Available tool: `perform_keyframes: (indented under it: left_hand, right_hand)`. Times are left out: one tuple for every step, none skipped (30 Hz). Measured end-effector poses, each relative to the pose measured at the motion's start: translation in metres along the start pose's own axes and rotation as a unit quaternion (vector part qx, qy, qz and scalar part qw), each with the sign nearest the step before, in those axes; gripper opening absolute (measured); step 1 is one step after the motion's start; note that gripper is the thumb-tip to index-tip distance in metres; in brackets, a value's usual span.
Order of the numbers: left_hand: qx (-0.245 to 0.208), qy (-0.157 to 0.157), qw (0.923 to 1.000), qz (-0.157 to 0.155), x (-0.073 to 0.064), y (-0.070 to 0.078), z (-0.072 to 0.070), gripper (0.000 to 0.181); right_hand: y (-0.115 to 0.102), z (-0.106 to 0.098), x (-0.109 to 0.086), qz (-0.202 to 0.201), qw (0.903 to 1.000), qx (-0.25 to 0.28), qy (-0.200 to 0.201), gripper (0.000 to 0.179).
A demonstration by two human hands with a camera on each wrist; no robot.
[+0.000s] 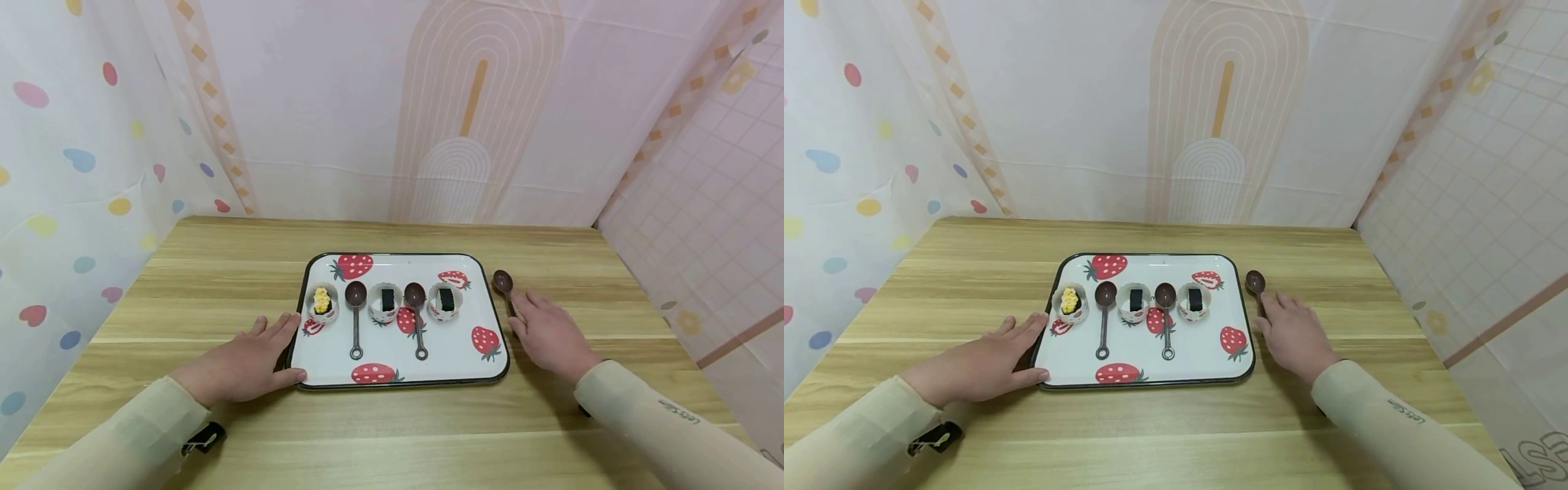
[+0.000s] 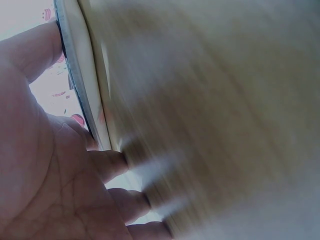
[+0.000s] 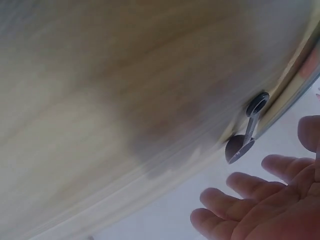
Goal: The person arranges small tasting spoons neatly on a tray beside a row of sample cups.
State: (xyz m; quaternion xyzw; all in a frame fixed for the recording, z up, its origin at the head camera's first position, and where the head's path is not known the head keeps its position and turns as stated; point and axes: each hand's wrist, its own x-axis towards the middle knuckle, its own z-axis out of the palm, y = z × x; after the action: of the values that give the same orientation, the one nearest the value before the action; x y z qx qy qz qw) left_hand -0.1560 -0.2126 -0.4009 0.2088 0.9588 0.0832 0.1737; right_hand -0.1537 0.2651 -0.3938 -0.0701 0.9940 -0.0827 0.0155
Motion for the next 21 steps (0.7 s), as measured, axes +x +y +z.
perform_keyframes:
  left_hand:
    - [0.000, 0.000, 1.0000, 0.000, 0.0000, -0.0001, 0.0001, 0.108]
    - [0.000, -0.001, 1.0000, 0.000, 0.0000, -0.0002, 0.0001, 0.108]
    - [0.000, 0.000, 1.0000, 0.000, 0.0000, -0.0002, 0.0001, 0.108]
    - [0.000, 0.000, 1.0000, 0.001, 0.0000, -0.0003, 0.0001, 0.108]
    - [0.000, 0.000, 1.0000, 0.000, -0.0001, -0.0003, 0.0000, 0.108]
    - [0.000, 0.000, 1.0000, 0.000, -0.0001, 0.0000, -0.0001, 0.108]
    - [0.000, 0.000, 1.0000, 0.000, 0.0000, 0.0000, -0.0002, 0.108]
    - [0.001, 0.000, 1.0000, 0.000, 0.0000, -0.0001, -0.0005, 0.108]
    - [0.001, 0.000, 1.0000, 0.000, 0.0000, -0.0001, -0.0006, 0.108]
    - [0.001, -0.001, 1.0000, 0.000, 0.0000, 0.0000, -0.0008, 0.109]
    - [0.001, -0.001, 1.0000, 0.000, 0.0001, 0.0001, -0.0009, 0.109]
    - [0.001, -0.002, 1.0000, 0.000, 0.0001, 0.0001, -0.0010, 0.109]
    - [0.001, -0.002, 1.0000, 0.000, 0.0001, 0.0002, -0.0010, 0.109]
    - [0.001, -0.002, 1.0000, 0.000, 0.0001, 0.0001, -0.0010, 0.108]
    - [0.000, -0.002, 1.0000, 0.000, 0.0001, 0.0004, -0.0009, 0.108]
    - [0.000, -0.002, 1.0000, 0.000, 0.0001, 0.0004, -0.0008, 0.108]
    - [0.000, -0.002, 1.0000, -0.001, 0.0001, 0.0005, -0.0008, 0.108]
    - [0.000, -0.002, 1.0000, -0.001, 0.0001, 0.0005, -0.0007, 0.108]
    - [0.000, -0.003, 1.0000, -0.002, 0.0001, 0.0006, -0.0007, 0.108]
    - [0.000, -0.003, 1.0000, -0.002, 0.0001, 0.0007, -0.0007, 0.108]
    - [0.001, -0.003, 1.0000, -0.003, 0.0000, 0.0006, -0.0008, 0.109]
  right_hand:
    - [0.0002, 0.0000, -0.0001, -0.001, 1.0000, -0.001, 0.000, 0.057]
    - [0.0005, -0.0001, -0.0002, -0.001, 1.0000, -0.003, 0.001, 0.057]
    - [0.0008, 0.0001, -0.0005, 0.000, 1.0000, -0.004, 0.001, 0.057]
    - [0.0013, 0.0005, -0.0006, 0.000, 1.0000, -0.005, 0.001, 0.057]
    - [0.0017, 0.0007, -0.0010, 0.000, 1.0000, -0.007, 0.002, 0.057]
    - [0.0023, 0.0012, -0.0013, -0.001, 1.0000, -0.007, 0.003, 0.056]
    - [0.0027, 0.0016, -0.0017, -0.002, 0.9999, -0.010, 0.005, 0.056]
    - [0.0034, 0.0021, -0.0018, -0.003, 0.9999, -0.011, 0.005, 0.055]
    - [0.0037, 0.0025, -0.0021, -0.004, 0.9999, -0.012, 0.006, 0.055]
    - [0.0043, 0.0030, -0.0022, -0.004, 0.9999, -0.013, 0.007, 0.054]
    - [0.0044, 0.0030, -0.0023, -0.005, 0.9998, -0.015, 0.008, 0.053]
    - [0.0047, 0.0033, -0.0022, -0.004, 0.9998, -0.017, 0.008, 0.053]
    - [0.0047, 0.0034, -0.0021, -0.004, 0.9998, -0.018, 0.008, 0.052]
    - [0.0048, 0.0034, -0.0021, -0.002, 0.9998, -0.018, 0.006, 0.052]
    - [0.0047, 0.0033, -0.0021, -0.001, 0.9998, -0.019, 0.006, 0.051]
    - [0.0049, 0.0034, -0.0019, 0.000, 0.9998, -0.020, 0.005, 0.051]
    - [0.0046, 0.0030, -0.0020, 0.001, 0.9998, -0.021, 0.005, 0.051]
    - [0.0046, 0.0028, -0.0021, 0.001, 0.9997, -0.023, 0.004, 0.050]
    - [0.0044, 0.0026, -0.0023, 0.002, 0.9997, -0.024, 0.003, 0.050]
    - [0.0043, 0.0023, -0.0026, 0.003, 0.9997, -0.024, 0.003, 0.050]
    - [0.0042, 0.0020, -0.0029, 0.004, 0.9997, -0.025, 0.003, 0.050]
